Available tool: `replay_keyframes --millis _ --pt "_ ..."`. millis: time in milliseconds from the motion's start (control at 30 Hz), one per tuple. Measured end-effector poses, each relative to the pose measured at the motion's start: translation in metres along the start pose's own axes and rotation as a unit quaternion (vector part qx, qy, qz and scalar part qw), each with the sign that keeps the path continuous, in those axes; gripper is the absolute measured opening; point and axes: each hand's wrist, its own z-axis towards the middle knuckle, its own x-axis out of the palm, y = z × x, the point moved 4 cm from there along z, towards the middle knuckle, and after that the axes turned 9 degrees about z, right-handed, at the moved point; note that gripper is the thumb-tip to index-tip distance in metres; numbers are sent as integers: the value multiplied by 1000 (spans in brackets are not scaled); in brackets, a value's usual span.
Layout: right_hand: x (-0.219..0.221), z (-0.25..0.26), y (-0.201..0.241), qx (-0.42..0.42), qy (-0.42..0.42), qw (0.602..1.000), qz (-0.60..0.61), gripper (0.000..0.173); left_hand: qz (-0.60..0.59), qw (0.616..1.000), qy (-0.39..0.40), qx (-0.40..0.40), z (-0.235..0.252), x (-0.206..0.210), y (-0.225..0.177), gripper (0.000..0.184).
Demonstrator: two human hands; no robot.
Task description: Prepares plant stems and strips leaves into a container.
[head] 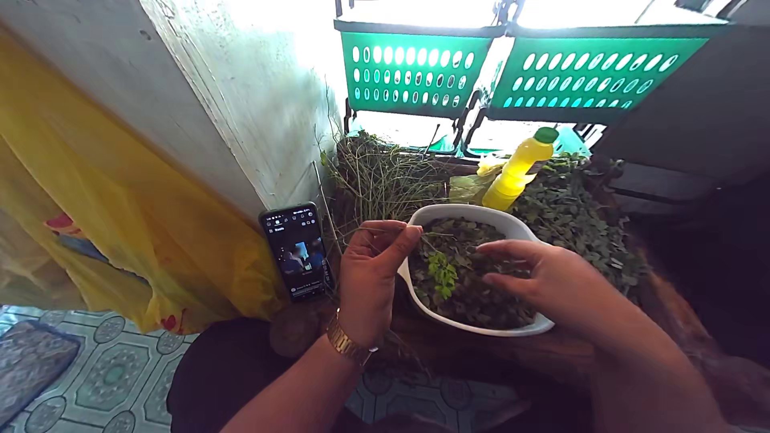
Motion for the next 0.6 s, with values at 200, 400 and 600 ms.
replay_keyframes --millis 200,400,600 --pt "15 -15 31 -166 -104 959 204 19 18 1000 15 -3 -5 4 3 16" --pt "35 -18 35 -206 -116 956 174 11 -3 999 43 0 -9 11 8 15" --pt "34 -17 34 -142 -104 953 248 10 -21 991 133 -8 -11 19 9 34"
